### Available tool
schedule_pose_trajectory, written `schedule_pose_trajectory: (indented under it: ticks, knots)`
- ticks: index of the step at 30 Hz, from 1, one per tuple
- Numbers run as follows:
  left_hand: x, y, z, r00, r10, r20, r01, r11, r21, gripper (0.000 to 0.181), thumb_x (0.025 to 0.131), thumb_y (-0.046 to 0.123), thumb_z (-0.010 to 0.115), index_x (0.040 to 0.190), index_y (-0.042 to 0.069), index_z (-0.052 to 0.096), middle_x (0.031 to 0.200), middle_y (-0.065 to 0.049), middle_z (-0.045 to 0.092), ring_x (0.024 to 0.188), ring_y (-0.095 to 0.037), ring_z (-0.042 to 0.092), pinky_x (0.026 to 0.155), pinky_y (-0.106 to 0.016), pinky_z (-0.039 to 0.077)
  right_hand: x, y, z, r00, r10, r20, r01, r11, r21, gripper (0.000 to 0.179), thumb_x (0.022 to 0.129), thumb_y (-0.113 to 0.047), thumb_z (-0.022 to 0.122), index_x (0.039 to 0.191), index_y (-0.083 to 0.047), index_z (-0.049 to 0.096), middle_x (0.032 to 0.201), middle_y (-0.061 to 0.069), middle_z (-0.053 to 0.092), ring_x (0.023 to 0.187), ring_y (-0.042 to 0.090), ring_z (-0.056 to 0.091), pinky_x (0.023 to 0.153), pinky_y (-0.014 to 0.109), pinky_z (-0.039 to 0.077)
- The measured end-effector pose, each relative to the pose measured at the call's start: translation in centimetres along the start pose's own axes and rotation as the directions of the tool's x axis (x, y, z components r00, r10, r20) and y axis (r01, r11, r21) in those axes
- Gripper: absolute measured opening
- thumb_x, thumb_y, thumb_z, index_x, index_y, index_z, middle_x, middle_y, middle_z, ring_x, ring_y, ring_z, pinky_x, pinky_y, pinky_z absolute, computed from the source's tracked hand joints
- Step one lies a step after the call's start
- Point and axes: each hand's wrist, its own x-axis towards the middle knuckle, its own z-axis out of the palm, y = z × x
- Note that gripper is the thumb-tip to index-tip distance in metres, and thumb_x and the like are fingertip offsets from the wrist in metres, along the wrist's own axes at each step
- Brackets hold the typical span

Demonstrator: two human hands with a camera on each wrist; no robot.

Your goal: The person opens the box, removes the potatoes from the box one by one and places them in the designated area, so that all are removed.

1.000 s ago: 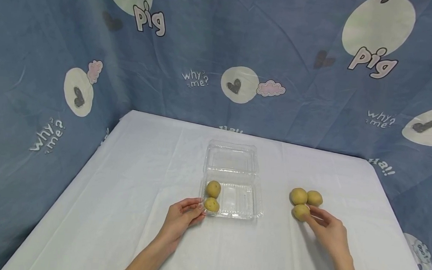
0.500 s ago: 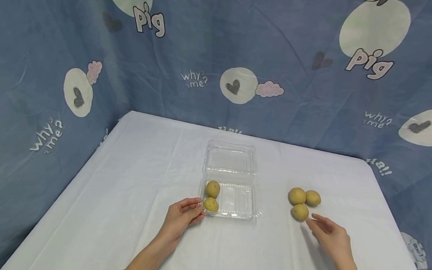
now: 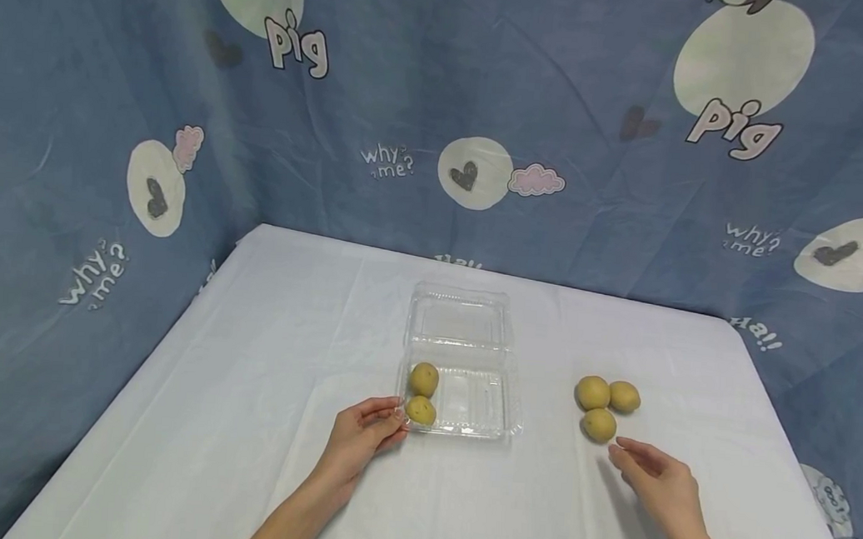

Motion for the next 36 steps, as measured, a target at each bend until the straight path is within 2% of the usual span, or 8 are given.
schedule_pose_trajectory:
  ticks: [6,9,19,27,36]
  knots:
    - [-0.1,0.0,0.0,1.000,0.003,0.002,-0.003,1.000,-0.006,0.035,0.092,0.002,0.067,0.122,-0.012,0.057,0.095,-0.010,0.062,0.085,-0.018,0.068,0.080,-0.026,0.060,-0.3,-0.1,0.2,0.999,-0.039,0.031,0.038,0.999,0.016,0.059,0.089,-0.049,0.069,0.126,-0.004,0.064,0.110,0.010,0.070,0.108,0.028,0.065,0.078,0.022,0.054]
    - [-0.1,0.1,0.0,1.000,0.003,0.001,-0.003,1.000,-0.006,0.035,0.092,0.002,0.067,0.122,-0.012,0.057,0.095,-0.010,0.062,0.085,-0.019,0.068,0.079,-0.026,0.060,-0.4,-0.1,0.5,0.997,-0.060,0.050,0.059,0.998,0.024,0.055,0.088,-0.046,0.071,0.125,-0.005,0.065,0.109,0.008,0.071,0.106,0.023,0.066,0.077,0.017,0.051]
    - [0.0,0.1,0.0,1.000,-0.002,0.001,0.002,1.000,-0.008,0.032,0.092,0.000,0.066,0.121,-0.012,0.057,0.093,-0.012,0.063,0.083,-0.018,0.068,0.079,-0.025,0.060,-0.7,-0.5,1.1,0.980,-0.144,0.137,0.124,0.981,0.148,0.050,0.088,-0.036,0.074,0.127,-0.006,0.064,0.111,0.007,0.070,0.101,0.012,0.066,0.082,0.017,0.053]
    - [-0.1,0.0,0.0,1.000,-0.002,-0.002,0.002,1.000,-0.007,0.033,0.092,0.001,0.067,0.121,-0.011,0.058,0.094,-0.011,0.062,0.084,-0.018,0.067,0.079,-0.025,0.060,-0.5,-0.8,1.5,0.961,-0.246,0.127,0.227,0.962,0.150,0.041,0.090,-0.029,0.073,0.123,-0.006,0.066,0.109,0.006,0.071,0.102,0.016,0.066,0.084,0.018,0.053]
    - [0.0,0.1,0.1,1.000,-0.001,-0.006,0.001,1.000,-0.007,0.033,0.092,0.000,0.066,0.121,-0.012,0.057,0.094,-0.010,0.062,0.083,-0.017,0.067,0.079,-0.025,0.060,-0.5,-1.3,2.2,0.931,-0.348,0.113,0.328,0.930,0.164,0.037,0.090,-0.026,0.072,0.122,-0.007,0.067,0.108,0.003,0.071,0.099,0.010,0.066,0.084,0.020,0.054]
